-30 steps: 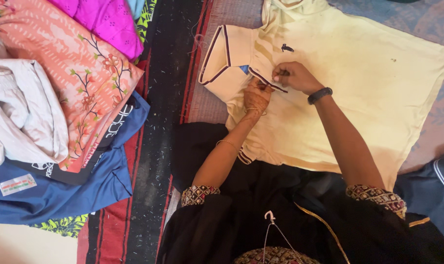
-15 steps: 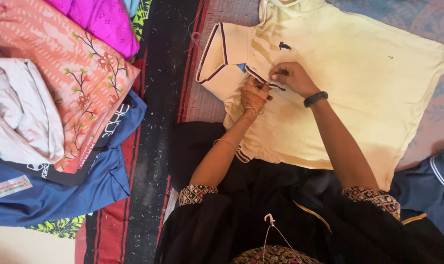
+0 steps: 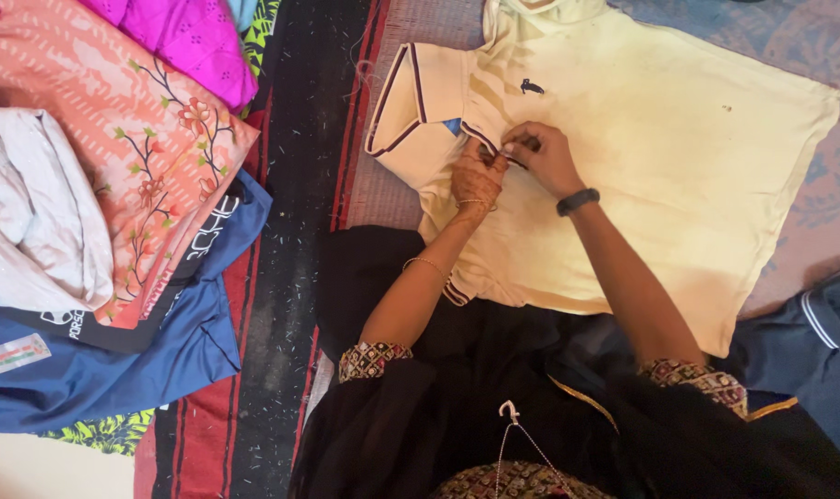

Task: The person picks up a shirt from a pile on the floor, lays it flat on a rug, buttons the collar, and then folds the garment into a rectangle.

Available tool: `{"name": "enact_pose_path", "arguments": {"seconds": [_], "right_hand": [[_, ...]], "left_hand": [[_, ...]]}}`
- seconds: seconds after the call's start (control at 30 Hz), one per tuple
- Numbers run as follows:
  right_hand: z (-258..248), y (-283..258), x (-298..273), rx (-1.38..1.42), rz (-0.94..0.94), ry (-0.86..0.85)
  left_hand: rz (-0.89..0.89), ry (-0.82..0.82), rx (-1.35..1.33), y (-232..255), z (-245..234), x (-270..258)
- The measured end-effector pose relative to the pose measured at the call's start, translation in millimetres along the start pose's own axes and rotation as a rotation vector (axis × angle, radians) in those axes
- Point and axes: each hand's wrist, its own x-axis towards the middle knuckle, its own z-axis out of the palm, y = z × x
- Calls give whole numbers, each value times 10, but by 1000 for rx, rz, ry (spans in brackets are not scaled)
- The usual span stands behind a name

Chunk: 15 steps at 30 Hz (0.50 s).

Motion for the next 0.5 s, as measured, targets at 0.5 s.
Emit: {"name": "enact_pose_path", "arguments": {"seconds": [0.5], "right_hand": [[219, -605, -156, -351, -368, 111]], "left_hand": [[132, -228, 442, -58, -732, 369]]}}
